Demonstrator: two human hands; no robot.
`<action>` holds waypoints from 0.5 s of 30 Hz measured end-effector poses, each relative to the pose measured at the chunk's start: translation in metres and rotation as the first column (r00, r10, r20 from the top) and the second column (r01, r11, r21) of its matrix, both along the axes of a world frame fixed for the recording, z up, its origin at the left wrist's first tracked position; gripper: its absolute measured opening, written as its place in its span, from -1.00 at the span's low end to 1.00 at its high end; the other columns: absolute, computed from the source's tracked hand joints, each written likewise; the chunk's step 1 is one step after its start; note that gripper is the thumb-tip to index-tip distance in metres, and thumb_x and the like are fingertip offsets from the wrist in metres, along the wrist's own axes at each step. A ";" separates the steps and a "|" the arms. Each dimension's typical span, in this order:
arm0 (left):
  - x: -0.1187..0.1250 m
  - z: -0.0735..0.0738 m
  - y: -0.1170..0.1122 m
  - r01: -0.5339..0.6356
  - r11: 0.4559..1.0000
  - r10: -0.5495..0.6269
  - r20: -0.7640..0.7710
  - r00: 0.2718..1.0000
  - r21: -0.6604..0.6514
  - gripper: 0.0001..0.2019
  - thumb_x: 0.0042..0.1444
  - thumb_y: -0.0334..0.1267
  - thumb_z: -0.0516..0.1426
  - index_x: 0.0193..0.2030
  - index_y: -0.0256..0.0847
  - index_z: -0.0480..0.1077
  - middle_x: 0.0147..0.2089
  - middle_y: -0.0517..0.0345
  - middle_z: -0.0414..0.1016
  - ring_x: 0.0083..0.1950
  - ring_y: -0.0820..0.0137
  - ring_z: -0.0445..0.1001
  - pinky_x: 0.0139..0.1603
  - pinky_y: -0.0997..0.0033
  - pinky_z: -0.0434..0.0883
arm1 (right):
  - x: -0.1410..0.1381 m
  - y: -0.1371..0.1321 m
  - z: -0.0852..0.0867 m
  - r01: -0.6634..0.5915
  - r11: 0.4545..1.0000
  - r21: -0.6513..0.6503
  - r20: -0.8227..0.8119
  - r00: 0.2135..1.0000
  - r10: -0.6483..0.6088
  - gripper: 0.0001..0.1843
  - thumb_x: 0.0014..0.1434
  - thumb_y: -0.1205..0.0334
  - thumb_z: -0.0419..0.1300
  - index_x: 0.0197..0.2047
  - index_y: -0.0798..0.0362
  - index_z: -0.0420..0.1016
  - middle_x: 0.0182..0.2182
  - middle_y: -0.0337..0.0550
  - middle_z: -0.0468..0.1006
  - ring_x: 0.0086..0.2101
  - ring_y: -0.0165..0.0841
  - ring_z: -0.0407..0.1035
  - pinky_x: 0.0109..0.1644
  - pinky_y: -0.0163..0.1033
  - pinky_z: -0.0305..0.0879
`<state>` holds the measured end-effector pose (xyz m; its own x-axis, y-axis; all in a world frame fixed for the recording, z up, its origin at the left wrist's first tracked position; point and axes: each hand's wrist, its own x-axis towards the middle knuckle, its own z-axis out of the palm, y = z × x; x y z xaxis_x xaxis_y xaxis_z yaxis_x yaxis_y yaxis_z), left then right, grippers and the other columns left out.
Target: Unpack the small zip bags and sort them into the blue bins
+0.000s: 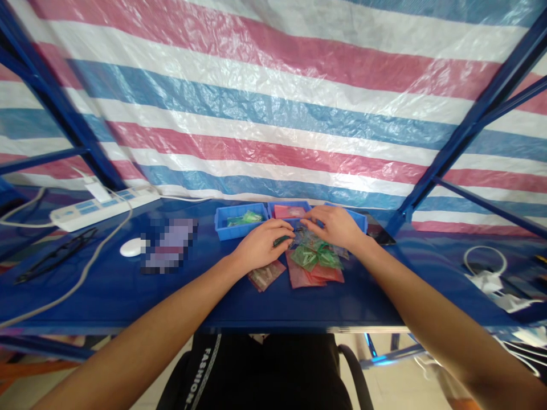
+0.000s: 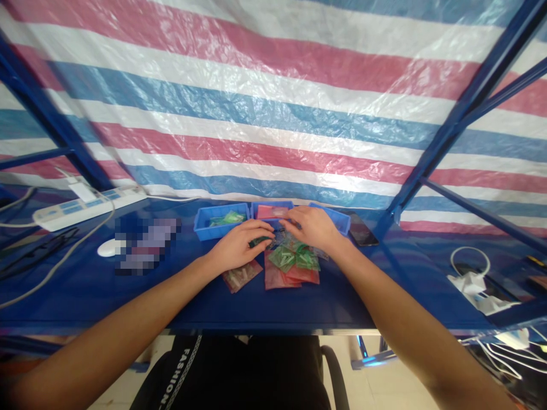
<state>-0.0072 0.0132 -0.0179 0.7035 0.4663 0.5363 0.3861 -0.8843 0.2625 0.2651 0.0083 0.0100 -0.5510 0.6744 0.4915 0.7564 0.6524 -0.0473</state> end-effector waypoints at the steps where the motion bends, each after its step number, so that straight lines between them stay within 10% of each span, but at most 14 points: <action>1: 0.000 -0.002 0.001 0.000 1.000 0.000 -0.004 1.000 -0.005 -0.78 0.41 -0.31 0.16 0.07 -0.13 0.62 0.20 0.02 0.60 0.22 0.20 0.56 0.34 0.16 0.45 | 0.004 -0.002 -0.001 -0.001 1.000 -0.017 0.024 1.000 0.001 -0.61 0.51 -0.07 0.11 -0.03 0.02 0.64 -0.25 -0.06 0.66 -0.21 -0.20 0.54 -0.09 -0.16 0.32; 6: 0.000 -0.005 0.003 -0.002 1.000 0.001 -0.029 1.000 -0.027 -0.74 0.38 -0.33 0.16 0.12 -0.14 0.60 0.22 -0.02 0.60 0.24 0.19 0.57 0.37 0.13 0.46 | 0.009 -0.006 -0.003 -0.034 0.996 -0.082 0.122 0.992 0.044 -0.56 0.34 -0.22 0.30 -0.06 0.01 0.65 -0.16 0.00 0.70 -0.11 -0.12 0.57 -0.06 -0.15 0.35; 15: 0.001 0.004 -0.003 -0.019 0.998 0.016 -0.037 0.999 -0.067 -0.77 0.39 -0.32 0.13 0.08 -0.14 0.58 0.09 -0.02 0.61 0.16 0.19 0.58 0.30 0.17 0.47 | 0.000 -0.010 -0.002 -0.022 0.989 -0.147 0.148 0.988 0.044 -0.76 0.38 0.27 0.22 0.05 -0.06 0.66 -0.09 -0.06 0.73 -0.05 -0.15 0.58 0.01 -0.16 0.38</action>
